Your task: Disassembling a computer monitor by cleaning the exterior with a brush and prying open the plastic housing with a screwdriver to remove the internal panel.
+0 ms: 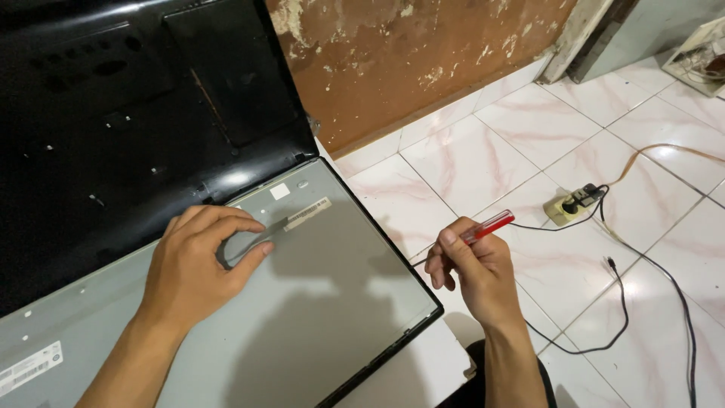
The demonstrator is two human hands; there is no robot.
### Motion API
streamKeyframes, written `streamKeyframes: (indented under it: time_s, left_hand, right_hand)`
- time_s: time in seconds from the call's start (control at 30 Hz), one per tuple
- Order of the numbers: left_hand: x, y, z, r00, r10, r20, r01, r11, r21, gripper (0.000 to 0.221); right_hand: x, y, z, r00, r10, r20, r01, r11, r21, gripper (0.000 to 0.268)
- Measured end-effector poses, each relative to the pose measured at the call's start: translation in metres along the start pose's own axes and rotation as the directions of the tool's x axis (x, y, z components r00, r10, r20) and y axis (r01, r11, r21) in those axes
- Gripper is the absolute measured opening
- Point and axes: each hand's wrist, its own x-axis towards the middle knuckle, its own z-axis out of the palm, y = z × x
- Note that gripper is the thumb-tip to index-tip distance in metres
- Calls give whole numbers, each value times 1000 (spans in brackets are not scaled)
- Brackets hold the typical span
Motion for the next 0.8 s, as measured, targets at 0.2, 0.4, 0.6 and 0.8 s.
streamKeyframes:
  time_s: [0.2,0.4,0.6,0.8]
  left_hand:
    - [-1,4,-1,1000,6,-8,-6,1000,18,21]
    - [-3,3,-1,1000,22,-2,-22,1000,14,22]
    - [-2,2,0,1000,2,4,-2,1000,11,21]
    - [-2,2,-2,1000,-15,12,15,1000,-12,20]
  right_hand:
    - [-16,-16,-4,990,-135,26,137,988,-77,22]
    - [-20,-17,1,992,-117,51,123,982,-140,29]
    - [-17,-12,-1,989,-125,73,133,985,-111,27]
    - [-8,-1,-8,997,-30,73,28,999,21,22]
